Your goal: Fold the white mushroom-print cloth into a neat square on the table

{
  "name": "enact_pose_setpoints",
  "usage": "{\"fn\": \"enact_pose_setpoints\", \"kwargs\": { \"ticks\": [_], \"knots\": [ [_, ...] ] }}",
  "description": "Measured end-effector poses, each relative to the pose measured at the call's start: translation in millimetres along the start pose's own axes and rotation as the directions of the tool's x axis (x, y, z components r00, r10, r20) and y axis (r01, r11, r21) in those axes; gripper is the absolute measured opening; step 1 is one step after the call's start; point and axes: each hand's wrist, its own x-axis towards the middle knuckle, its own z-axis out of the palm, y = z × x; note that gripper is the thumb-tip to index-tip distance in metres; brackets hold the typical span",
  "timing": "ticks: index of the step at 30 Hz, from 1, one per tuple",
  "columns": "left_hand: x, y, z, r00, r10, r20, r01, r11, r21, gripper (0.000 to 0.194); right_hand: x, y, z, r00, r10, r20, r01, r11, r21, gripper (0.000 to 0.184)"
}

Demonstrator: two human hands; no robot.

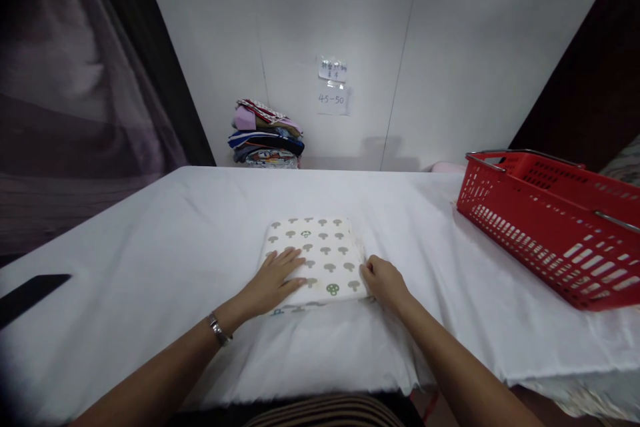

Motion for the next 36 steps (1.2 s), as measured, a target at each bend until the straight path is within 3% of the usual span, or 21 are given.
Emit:
{"fn": "enact_pose_setpoints", "kwargs": {
  "ticks": [7, 12, 16, 28, 33, 36],
  "knots": [
    [-0.8, 1.8, 0.8, 1.000, -0.012, 0.002, 0.013, 1.000, -0.010, 0.051, 24.9, -22.0, -7.9, 0.999, 0.023, 0.034, -0.017, 0.987, -0.162, 0.030],
    [0.1, -3.6, -5.2, 0.999, -0.038, 0.013, 0.039, 0.999, -0.020, 0.053, 34.9, -20.5, -2.0, 1.000, -0.029, 0.001, 0.029, 0.974, -0.225, 0.025],
    [0.9, -9.7, -4.6, 0.993, -0.115, -0.010, 0.115, 0.993, 0.009, 0.056, 34.4, -12.5, 1.6, 1.000, 0.012, 0.025, -0.006, 0.976, -0.217, 0.028],
    [-3.4, -11.4, 3.1, 0.994, -0.095, -0.054, 0.096, 0.995, 0.010, 0.053, 75.6, -32.0, -2.0, 1.000, 0.024, 0.013, -0.020, 0.975, -0.220, 0.029],
    [-0.6, -14.5, -4.8, 0.996, -0.094, -0.007, 0.094, 0.995, -0.035, 0.053, 75.9, -19.8, 3.3, 1.000, 0.010, 0.010, -0.008, 0.981, -0.194, 0.028],
    [8.9, -15.5, -11.2, 0.991, -0.125, -0.054, 0.121, 0.991, -0.060, 0.053, 85.2, -18.9, 1.5, 1.000, 0.010, 0.022, -0.007, 0.993, -0.121, 0.028]
  ]
}}
